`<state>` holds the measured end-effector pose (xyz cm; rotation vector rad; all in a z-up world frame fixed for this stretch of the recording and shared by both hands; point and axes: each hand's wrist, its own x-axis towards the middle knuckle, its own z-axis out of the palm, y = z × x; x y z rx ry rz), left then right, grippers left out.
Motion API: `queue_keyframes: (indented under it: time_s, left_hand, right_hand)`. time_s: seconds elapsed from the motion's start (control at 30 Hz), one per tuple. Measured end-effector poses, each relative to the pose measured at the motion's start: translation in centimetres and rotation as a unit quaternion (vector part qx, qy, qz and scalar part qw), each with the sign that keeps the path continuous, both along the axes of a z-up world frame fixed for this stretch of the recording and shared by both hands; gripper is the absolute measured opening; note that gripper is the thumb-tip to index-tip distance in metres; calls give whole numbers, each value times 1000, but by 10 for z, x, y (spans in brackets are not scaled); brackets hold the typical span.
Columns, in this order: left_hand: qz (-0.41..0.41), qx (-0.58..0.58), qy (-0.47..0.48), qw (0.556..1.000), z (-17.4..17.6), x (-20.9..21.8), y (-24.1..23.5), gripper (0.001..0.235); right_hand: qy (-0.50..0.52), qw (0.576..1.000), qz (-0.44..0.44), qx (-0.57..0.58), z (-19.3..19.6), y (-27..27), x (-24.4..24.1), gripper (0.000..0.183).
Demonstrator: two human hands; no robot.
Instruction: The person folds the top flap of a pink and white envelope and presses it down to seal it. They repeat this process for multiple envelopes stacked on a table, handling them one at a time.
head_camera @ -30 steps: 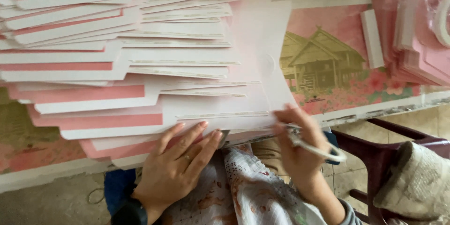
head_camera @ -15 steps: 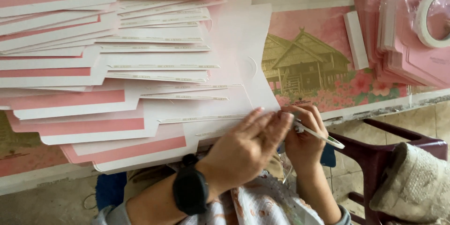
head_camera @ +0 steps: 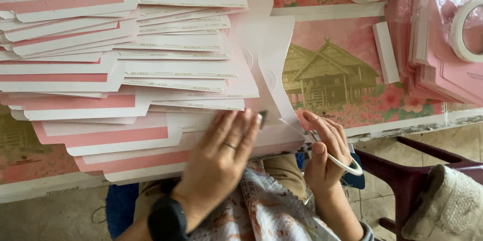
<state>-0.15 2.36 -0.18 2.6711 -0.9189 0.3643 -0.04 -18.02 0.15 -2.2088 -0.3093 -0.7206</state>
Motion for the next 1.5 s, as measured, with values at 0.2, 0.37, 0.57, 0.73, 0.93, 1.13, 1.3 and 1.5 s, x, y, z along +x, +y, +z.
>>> queue_keyframes:
  time_s: [0.2, 0.37, 0.57, 0.73, 0.93, 1.13, 1.3, 1.5]
  left_hand:
    - [59, 105, -23, 992, 5, -4, -29, 71]
    - [-7, -128, 31, 991, 27, -6, 22, 34]
    - [-35, -192, 46, 980, 14, -25, 80, 37]
    - [-64, -62, 1, 996, 15, -21, 74, 38]
    - [-52, -46, -53, 996, 17, -16, 70, 31]
    - [-44, -107, -44, 992, -1, -25, 40, 37]
    - [-145, -128, 5, 981, 18, -3, -27, 44]
    - [-72, -176, -76, 979, 13, 0, -39, 35]
  right_hand:
    - [22, 993, 64, -101, 17, 9, -26, 12]
    - [109, 983, 99, 105, 18, 32, -36, 10]
    - [157, 975, 120, 100, 15, 60, -17, 24]
    - [107, 987, 122, -14, 9, 51, -15, 27]
    - [41, 995, -77, -48, -14, -5, -15, 21]
    - [48, 993, -99, -40, -18, -9, -15, 8]
    - [83, 995, -56, -4, -11, -9, -12, 8]
    - [101, 994, -17, 42, -2, -12, -6, 6]
